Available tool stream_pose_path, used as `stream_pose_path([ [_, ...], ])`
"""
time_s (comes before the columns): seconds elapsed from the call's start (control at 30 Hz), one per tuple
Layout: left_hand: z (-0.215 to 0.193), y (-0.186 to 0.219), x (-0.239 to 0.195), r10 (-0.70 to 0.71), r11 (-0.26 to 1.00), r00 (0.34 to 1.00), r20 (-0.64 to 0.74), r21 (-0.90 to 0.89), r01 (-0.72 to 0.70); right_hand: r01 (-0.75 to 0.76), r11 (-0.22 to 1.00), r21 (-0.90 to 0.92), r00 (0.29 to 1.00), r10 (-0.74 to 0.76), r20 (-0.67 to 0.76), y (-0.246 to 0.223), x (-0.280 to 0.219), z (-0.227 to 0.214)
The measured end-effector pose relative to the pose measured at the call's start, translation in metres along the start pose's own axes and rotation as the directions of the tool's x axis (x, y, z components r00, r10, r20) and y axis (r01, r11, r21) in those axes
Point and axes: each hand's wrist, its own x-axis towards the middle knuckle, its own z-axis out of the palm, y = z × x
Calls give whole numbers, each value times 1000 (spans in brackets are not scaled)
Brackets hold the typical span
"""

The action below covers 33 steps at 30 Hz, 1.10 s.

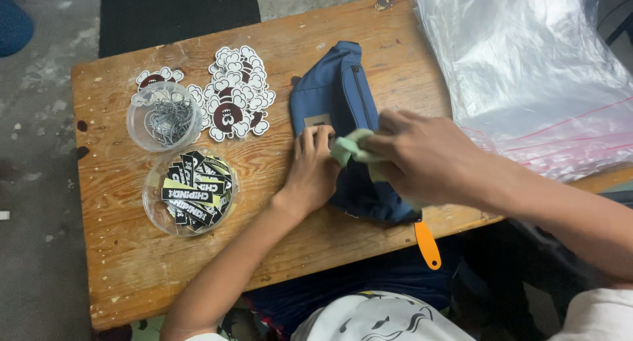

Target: The person wipes a blue fanny pack with a green cloth, then uses an orange plastic scraper on the bag's surface. Finally, the person attaches a small chain to a sticker and places it on the bag.

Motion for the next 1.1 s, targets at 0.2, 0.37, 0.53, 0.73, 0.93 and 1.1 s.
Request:
stream_pose_path([
  [0.2,-9,18,-5,241,969,889,-390,142,-201,168,960,-225,929,-230,-290,12,99,33],
  [0.37,6,19,-4,281,950,818,-502,269,-161,96,921,-376,933,48,357,19,174,63],
  [0.53,20,7,-18,204,956,940,-274,263,-130,-37,705,-708,982,158,106,26,194,32],
  [0.73,17,5,-16,181,971,956,-233,196,-136,-2,723,-691,1000,-1,-4,25,167,63],
  [0.93,26,-4,-17,102,992,956,-275,-49,-120,219,823,-524,971,-129,204,-3,96,69],
  [1.1,30,-3,-18,113,993,938,-328,71,-95,215,885,-413,964,-125,234,13,101,56],
])
